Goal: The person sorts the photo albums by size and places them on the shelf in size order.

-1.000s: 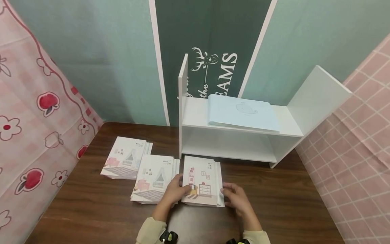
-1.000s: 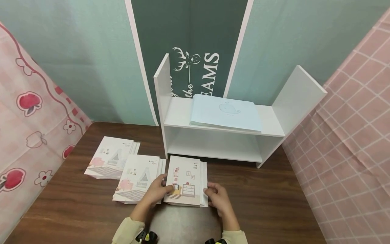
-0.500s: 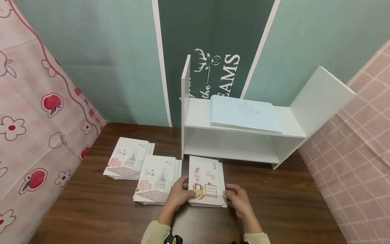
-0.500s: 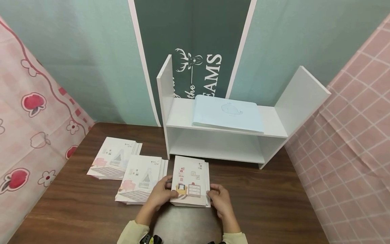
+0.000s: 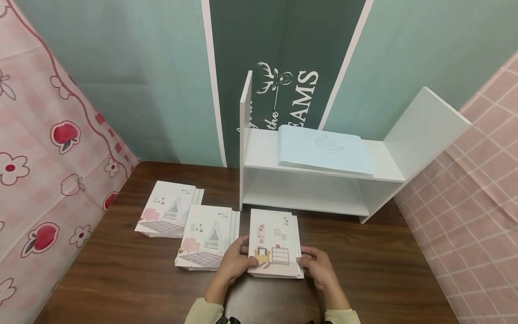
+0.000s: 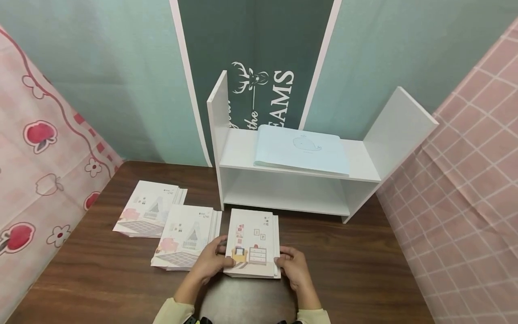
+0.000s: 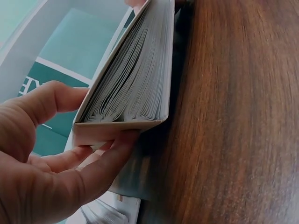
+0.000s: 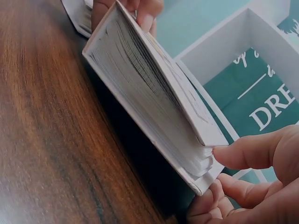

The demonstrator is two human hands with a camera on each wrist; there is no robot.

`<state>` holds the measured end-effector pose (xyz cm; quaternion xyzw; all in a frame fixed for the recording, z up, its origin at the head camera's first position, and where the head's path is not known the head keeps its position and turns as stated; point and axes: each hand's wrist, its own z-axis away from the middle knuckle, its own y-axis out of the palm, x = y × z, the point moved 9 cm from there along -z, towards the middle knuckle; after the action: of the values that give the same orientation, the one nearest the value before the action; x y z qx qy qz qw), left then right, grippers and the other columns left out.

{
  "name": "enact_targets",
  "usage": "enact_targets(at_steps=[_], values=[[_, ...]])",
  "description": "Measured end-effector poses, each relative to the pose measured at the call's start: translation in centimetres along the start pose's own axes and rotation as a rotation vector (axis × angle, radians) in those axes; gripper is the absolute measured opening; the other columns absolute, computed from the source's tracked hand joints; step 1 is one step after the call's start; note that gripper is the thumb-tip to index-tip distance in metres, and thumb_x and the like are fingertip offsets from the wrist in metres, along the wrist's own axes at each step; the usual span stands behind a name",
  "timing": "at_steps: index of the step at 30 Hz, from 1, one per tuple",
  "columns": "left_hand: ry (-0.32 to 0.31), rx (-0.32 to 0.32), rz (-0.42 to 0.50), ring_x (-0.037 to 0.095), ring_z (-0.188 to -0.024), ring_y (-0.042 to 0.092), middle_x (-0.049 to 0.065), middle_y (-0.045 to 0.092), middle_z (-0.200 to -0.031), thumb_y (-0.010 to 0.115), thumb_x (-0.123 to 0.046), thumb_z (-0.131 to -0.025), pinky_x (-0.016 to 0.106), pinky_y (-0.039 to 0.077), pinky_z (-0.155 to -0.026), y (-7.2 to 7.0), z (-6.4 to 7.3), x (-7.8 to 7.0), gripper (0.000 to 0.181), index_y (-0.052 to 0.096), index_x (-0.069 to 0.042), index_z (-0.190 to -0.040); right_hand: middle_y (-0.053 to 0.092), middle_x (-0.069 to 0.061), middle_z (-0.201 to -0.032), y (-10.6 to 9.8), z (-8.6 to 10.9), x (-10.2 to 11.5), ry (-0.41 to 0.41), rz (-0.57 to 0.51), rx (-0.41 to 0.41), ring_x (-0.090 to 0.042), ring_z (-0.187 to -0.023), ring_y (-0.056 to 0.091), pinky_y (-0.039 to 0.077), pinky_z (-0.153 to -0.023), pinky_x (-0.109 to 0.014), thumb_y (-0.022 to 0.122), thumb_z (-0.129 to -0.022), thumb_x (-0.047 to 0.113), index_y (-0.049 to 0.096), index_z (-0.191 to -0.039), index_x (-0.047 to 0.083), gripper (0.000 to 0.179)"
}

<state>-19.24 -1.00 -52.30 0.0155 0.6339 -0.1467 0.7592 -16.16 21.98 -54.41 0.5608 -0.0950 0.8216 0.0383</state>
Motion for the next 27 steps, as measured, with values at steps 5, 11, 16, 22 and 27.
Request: enact_targets(at_steps=[5, 11, 16, 22, 27], values=[[0.026, 0.002, 0.042, 0.021, -0.074, 0.058, 0.015, 0.059, -0.092, 0.068, 0.005, -0.058, 0.033, 0.047, -0.066, -0.16, 0.12, -0.27, 0.078, 0.041, 0.01, -0.131, 0.058, -0.014, -0.085, 0.06, 0.18, -0.2, 0.011, -0.025, 0.005, -0.019, -0.069, 0.057, 0.05, -0.058, -0.031, 0.06, -0.076, -0.011, 0.047, -0.118, -0.017, 0.045], [0.03, 0.06, 0.166, 0.023, -0.079, 0.06, 0.019, 0.057, -0.101, 0.066, 0.006, -0.061, 0.031, 0.049, -0.065, -0.05, 0.59, -0.5, 0.082, 0.033, 0.01, -0.136, 0.056, -0.013, -0.084, 0.05, 0.69, -0.7, 0.033, -0.109, 0.005, -0.019, -0.07, 0.056, 0.05, -0.059, -0.032, 0.06, -0.076, -0.012, 0.045, -0.119, -0.016, 0.046], [0.027, 0.056, 0.226, 0.024, -0.082, 0.06, 0.019, 0.056, -0.105, 0.065, 0.008, -0.063, 0.031, 0.051, -0.065, 0.03, 0.76, -0.56, 0.082, 0.033, 0.006, -0.138, 0.057, -0.013, -0.087, 0.07, 0.64, -0.6, 0.018, -0.165, 0.015, -0.02, -0.074, 0.057, 0.051, -0.062, -0.033, 0.059, -0.078, -0.011, 0.044, -0.121, -0.015, 0.045], [0.037, 0.016, 0.336, 0.024, -0.087, 0.06, 0.02, 0.056, -0.108, 0.062, 0.01, -0.066, 0.029, 0.051, -0.066, -0.11, 0.7, -0.32, 0.078, 0.035, 0.001, -0.138, 0.06, -0.021, -0.103, 0.31, 0.66, -0.22, 0.003, -0.329, 0.073, -0.026, -0.085, 0.059, 0.05, -0.069, -0.039, 0.048, -0.079, -0.016, 0.038, -0.13, -0.011, 0.053], [0.044, -0.01, 0.388, 0.023, -0.088, 0.059, 0.021, 0.056, -0.111, 0.061, 0.011, -0.068, 0.029, 0.051, -0.063, -0.49, 0.6, -0.35, 0.073, 0.038, 0.001, -0.136, 0.059, -0.021, -0.11, 0.6, 0.92, 0.07, -0.001, -0.428, 0.123, -0.028, -0.089, 0.058, 0.048, -0.072, -0.04, 0.043, -0.079, -0.02, 0.033, -0.135, -0.008, 0.058]])
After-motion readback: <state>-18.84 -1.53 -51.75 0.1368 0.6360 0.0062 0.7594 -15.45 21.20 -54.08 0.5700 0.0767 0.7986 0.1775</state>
